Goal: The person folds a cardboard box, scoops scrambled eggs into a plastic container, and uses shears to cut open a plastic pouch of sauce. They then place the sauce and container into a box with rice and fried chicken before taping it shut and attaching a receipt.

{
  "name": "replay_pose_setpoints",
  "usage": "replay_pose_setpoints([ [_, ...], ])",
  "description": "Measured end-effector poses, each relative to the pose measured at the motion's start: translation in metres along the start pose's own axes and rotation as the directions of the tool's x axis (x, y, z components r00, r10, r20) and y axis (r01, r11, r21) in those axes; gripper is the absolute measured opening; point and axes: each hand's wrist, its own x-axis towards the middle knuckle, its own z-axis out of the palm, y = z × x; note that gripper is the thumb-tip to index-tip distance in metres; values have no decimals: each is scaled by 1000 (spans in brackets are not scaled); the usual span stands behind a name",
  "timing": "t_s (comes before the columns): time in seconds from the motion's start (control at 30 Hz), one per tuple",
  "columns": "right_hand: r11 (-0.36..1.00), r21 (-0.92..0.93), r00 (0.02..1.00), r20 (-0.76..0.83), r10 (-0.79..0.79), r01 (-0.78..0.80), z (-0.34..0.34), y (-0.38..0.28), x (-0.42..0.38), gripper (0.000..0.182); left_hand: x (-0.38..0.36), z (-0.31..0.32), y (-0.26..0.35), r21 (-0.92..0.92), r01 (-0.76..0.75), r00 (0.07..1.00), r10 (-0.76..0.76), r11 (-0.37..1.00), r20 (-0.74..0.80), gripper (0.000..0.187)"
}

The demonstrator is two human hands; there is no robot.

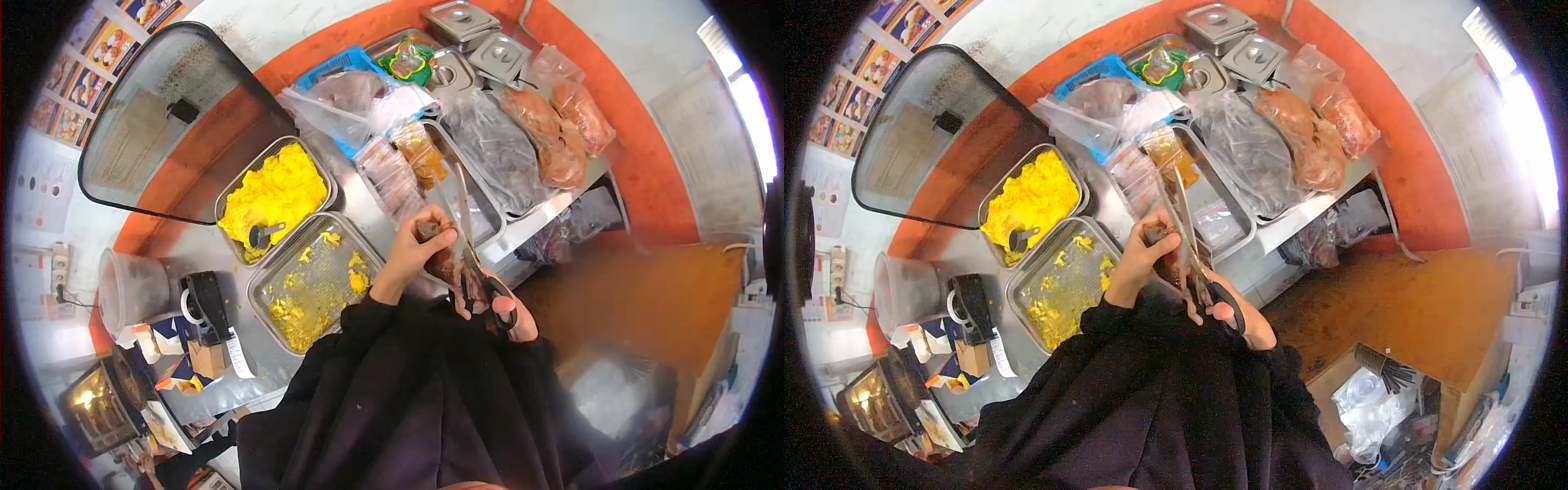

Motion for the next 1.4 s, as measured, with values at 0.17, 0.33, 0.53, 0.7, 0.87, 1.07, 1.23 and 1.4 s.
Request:
replay_pose_setpoints([
  [0.17,1000,-5,994,-108,3,-4,7,-11,-3,102,0,7,10,45,70,998,-70,997,-6,18],
  [0.33,998,38,996,-81,-46,50,5,8,1,98,-3,3,15,130,91,995,-96,987,34,16],
  [0.53,992,-116,998,-36,-54,50,0,-10,1,93,-5,2,2,54,53,998,-51,997,-34,13],
  [0.7,935,-128,911,-213,-352,331,-17,-5,-15,63,8,-16,12,29,-23,991,26,999,-135,15],
  [0.87,894,-337,753,-495,-434,295,-31,12,14,62,18,5,3,158,-58,989,77,986,-123,15],
  [1.07,861,-453,647,-590,-483,230,-31,17,25,40,19,7,-10,-93,-20,997,14,995,-72,19],
  [1.23,888,-364,673,-586,-452,280,-45,-17,14,39,30,-34,-23,779,-84,861,440,621,-257,58],
  [1.4,939,-200,820,-459,-342,280,-33,-44,13,39,32,-3,-12,380,-363,910,235,851,342,64],
])
